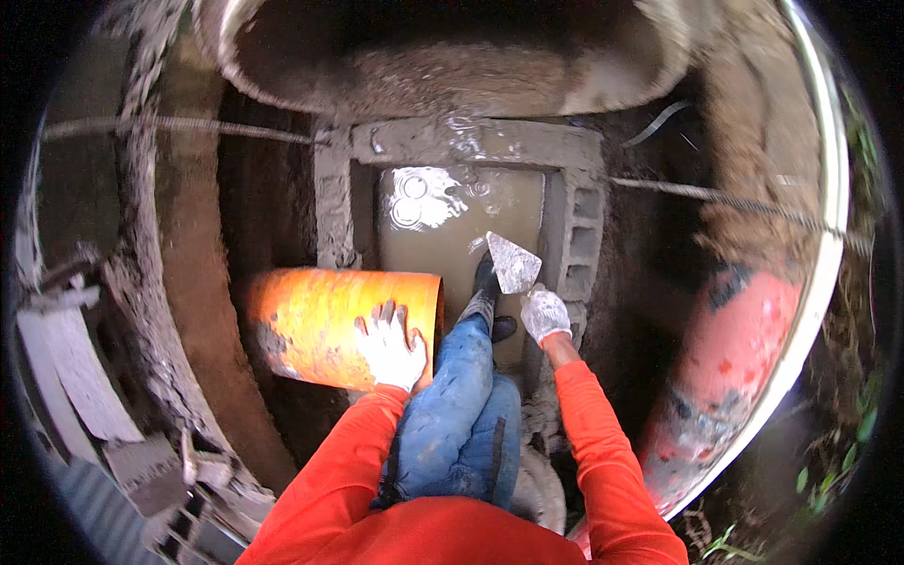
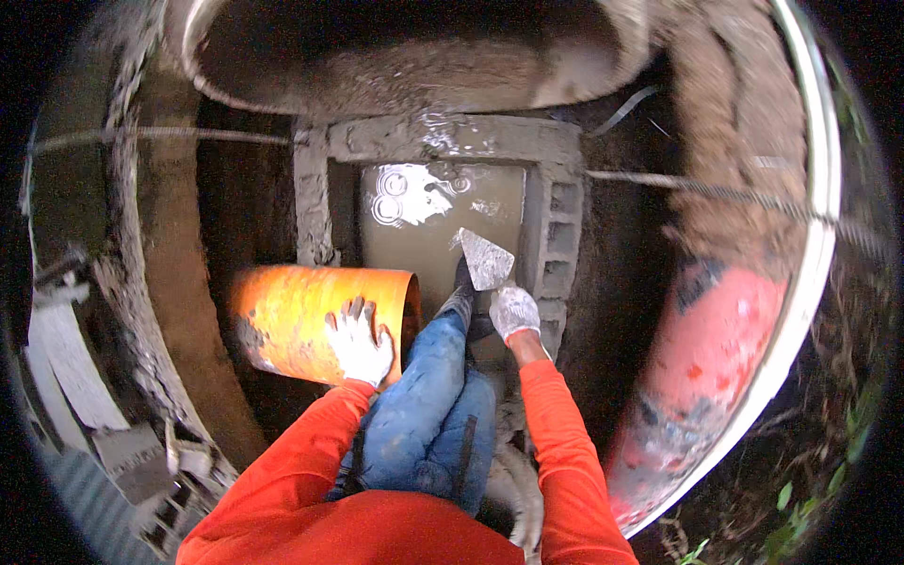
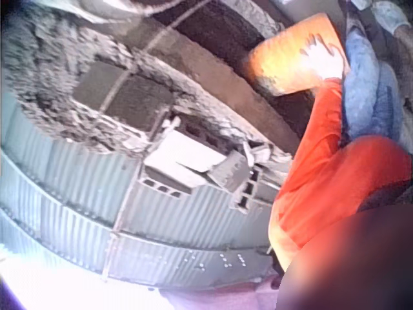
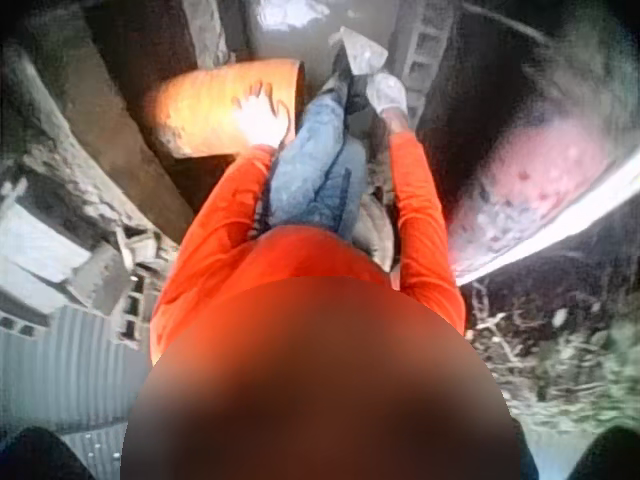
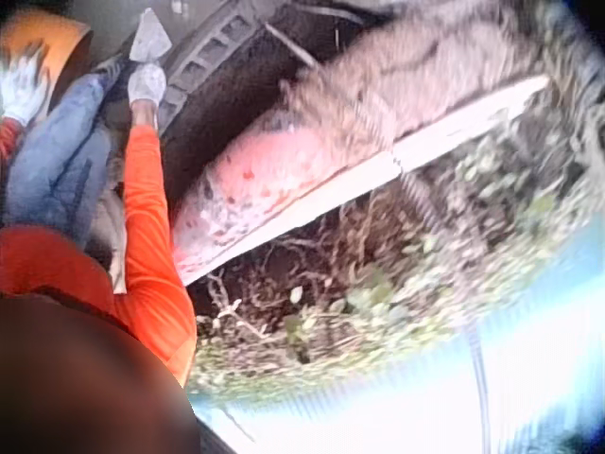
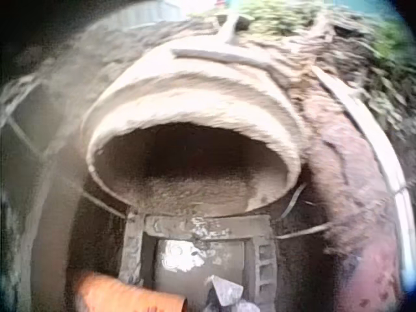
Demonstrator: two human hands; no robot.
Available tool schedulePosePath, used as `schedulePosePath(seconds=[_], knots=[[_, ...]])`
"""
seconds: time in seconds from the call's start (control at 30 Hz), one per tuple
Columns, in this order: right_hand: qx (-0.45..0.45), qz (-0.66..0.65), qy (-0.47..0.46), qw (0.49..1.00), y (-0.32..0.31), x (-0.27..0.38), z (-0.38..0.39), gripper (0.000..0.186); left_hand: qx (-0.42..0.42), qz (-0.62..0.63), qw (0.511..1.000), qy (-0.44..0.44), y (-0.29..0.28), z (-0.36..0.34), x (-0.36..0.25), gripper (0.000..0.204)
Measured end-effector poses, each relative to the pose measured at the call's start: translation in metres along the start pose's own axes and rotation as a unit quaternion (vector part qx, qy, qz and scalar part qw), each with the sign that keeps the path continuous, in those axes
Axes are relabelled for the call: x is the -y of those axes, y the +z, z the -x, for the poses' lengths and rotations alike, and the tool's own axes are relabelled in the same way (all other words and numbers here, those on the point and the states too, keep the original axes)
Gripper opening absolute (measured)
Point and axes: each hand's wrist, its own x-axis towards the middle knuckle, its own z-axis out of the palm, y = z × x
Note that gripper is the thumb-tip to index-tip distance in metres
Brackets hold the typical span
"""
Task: The person scoops wet cement from a mixing container with a trowel and applies it to the interior walls of a large pipe. The person repeatedly smooths the cement along the pipe's inner surface and around a red pipe section.
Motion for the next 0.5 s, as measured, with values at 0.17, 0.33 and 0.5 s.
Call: schedulePosePath(seconds=[0.17,0.33,0.5], knots=[[0.063,0.111,-0.038,0.991,0.027,-0.019,-0.095,0.03,-0.003,0.053,0.999,-0.01,-0.001,-0.009,0.005,0.048],[0.134,0.186,-0.028,0.973,0.056,-0.009,-0.2,0.027,0.009,0.086,0.996,-0.034,0.001,-0.008,0.009,0.044],[0.172,0.134,-0.109,0.97,0.135,-0.049,-0.298,0.031,0.022,0.1,0.994,-0.043,0.008,-0.021,0.01,0.035]])
